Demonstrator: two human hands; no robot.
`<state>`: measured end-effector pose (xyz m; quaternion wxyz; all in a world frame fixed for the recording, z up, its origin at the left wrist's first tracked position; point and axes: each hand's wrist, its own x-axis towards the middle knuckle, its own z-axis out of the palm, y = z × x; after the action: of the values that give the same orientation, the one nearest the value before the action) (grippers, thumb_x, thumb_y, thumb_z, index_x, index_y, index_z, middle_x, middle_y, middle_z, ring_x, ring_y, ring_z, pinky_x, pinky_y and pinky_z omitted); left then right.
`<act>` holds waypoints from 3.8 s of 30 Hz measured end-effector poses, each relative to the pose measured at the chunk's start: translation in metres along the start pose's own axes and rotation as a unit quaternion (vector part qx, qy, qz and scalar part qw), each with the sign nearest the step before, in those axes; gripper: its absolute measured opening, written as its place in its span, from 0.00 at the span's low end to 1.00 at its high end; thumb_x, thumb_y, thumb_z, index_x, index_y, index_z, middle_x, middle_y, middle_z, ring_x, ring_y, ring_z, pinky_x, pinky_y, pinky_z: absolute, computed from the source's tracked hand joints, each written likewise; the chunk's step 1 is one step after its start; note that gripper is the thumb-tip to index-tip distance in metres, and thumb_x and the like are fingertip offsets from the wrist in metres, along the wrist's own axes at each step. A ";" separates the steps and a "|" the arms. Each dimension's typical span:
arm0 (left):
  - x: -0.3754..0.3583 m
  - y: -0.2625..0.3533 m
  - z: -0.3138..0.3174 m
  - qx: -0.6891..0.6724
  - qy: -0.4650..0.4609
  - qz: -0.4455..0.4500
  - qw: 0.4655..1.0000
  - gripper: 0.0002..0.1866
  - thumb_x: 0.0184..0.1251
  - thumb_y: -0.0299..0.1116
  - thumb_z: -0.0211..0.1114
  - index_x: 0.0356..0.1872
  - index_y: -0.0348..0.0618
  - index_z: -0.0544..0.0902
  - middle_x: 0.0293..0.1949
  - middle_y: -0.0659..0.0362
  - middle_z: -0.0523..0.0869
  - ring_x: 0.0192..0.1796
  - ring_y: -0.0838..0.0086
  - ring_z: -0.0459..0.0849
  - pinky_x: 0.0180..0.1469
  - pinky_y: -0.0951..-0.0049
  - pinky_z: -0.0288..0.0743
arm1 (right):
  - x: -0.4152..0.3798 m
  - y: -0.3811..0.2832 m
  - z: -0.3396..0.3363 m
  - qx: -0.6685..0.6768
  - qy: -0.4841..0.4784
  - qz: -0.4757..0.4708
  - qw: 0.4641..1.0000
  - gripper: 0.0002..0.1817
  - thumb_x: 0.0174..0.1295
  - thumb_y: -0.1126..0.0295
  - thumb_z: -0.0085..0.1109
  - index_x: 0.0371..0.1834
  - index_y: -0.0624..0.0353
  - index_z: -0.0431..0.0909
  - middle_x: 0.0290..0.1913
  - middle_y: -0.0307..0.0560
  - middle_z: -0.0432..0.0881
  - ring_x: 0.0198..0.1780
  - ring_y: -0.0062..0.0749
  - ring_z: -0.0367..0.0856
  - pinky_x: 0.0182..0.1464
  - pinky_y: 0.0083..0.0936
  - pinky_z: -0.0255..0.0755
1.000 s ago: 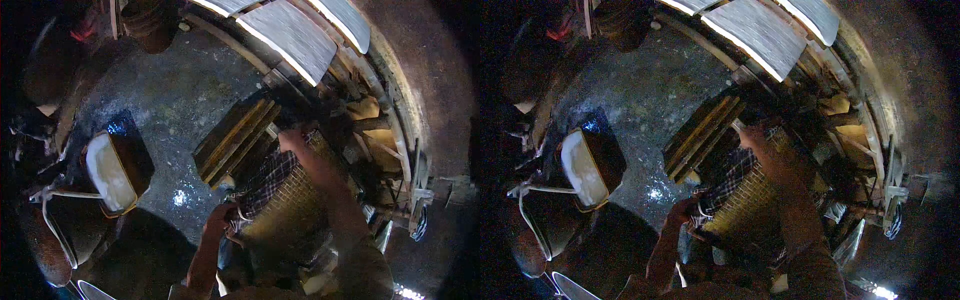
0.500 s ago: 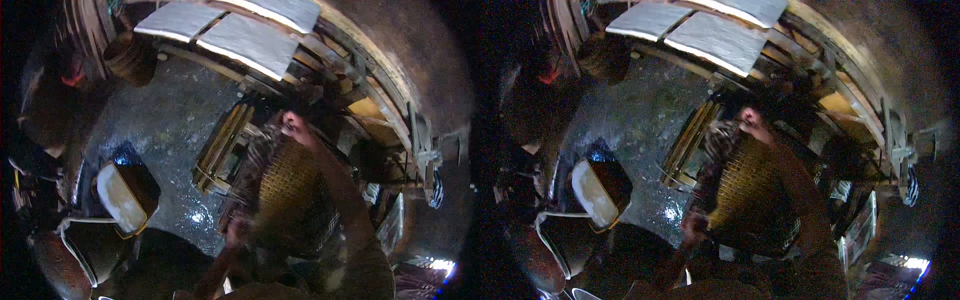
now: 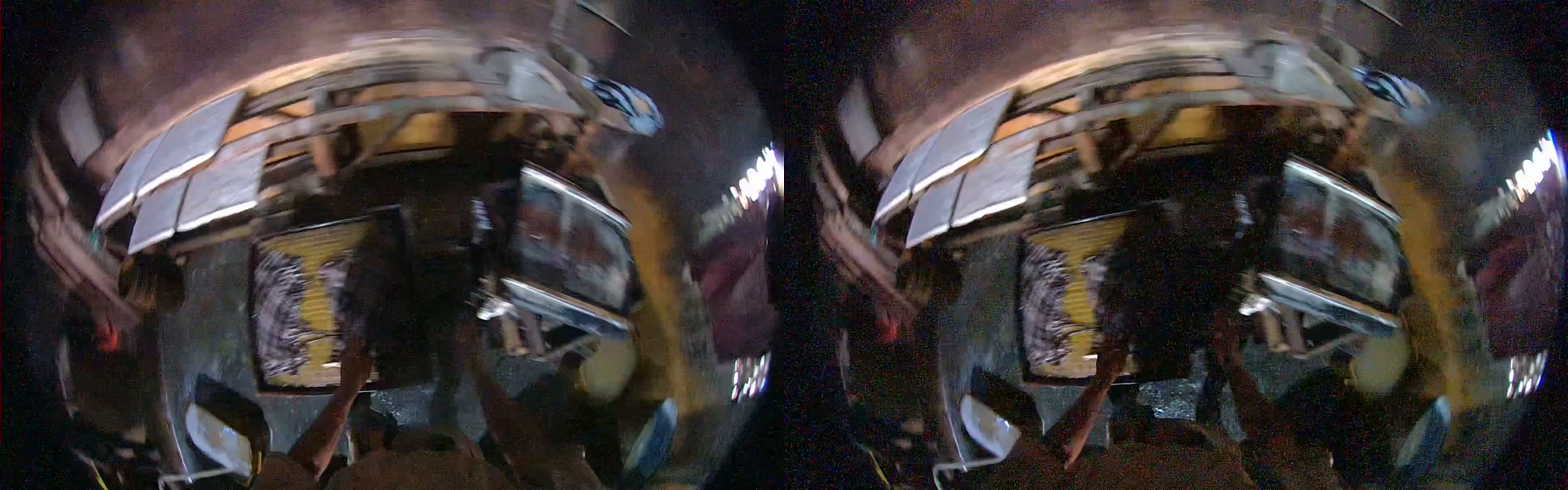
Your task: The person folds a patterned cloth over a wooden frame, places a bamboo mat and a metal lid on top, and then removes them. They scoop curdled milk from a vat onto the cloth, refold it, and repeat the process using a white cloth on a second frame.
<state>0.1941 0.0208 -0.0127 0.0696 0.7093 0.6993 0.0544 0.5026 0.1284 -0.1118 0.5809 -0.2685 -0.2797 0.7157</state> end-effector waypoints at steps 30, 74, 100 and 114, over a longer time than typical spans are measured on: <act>0.059 -0.059 0.047 -0.746 0.234 0.104 0.615 0.20 0.54 0.44 0.58 0.41 0.39 0.71 0.44 0.52 0.73 0.43 0.68 0.73 0.46 0.70 0.67 | -0.126 -0.150 -0.163 -0.463 0.276 -0.047 0.841 0.21 0.57 0.56 0.47 0.47 0.60 0.67 0.44 0.50 0.72 0.42 0.36 0.73 0.35 0.31 0.71; -0.087 -0.166 -0.026 -0.130 0.058 -0.518 0.843 0.14 0.51 0.40 0.52 0.29 0.44 0.80 0.32 0.48 0.81 0.34 0.54 0.80 0.36 0.58 0.75 | 0.004 -0.031 -0.034 -0.364 -0.051 0.035 0.929 0.17 0.57 0.56 0.49 0.43 0.54 0.69 0.35 0.40 0.71 0.32 0.31 0.71 0.30 0.28 0.68; -0.124 -0.230 -0.008 -0.293 0.025 -0.397 0.869 0.31 0.43 0.41 0.69 0.48 0.37 0.70 0.41 0.50 0.78 0.45 0.64 0.77 0.44 0.65 0.73 | -0.025 -0.010 0.038 -0.306 0.032 0.001 0.951 0.17 0.51 0.63 0.56 0.43 0.58 0.74 0.34 0.48 0.78 0.35 0.33 0.77 0.36 0.30 0.72; 0.116 0.136 0.045 -0.649 -0.105 0.008 0.753 0.32 0.49 0.44 0.64 0.53 0.37 0.67 0.50 0.48 0.69 0.53 0.62 0.69 0.50 0.62 0.65 | -0.049 0.036 0.006 -0.357 -0.016 0.067 0.932 0.21 0.58 0.66 0.49 0.54 0.64 0.64 0.50 0.51 0.71 0.46 0.37 0.73 0.45 0.32 0.71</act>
<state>0.3380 0.1337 -0.0359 0.5859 0.5002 0.4786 0.4211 0.4830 0.0742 -0.1301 0.3932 -0.4645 -0.5073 0.6102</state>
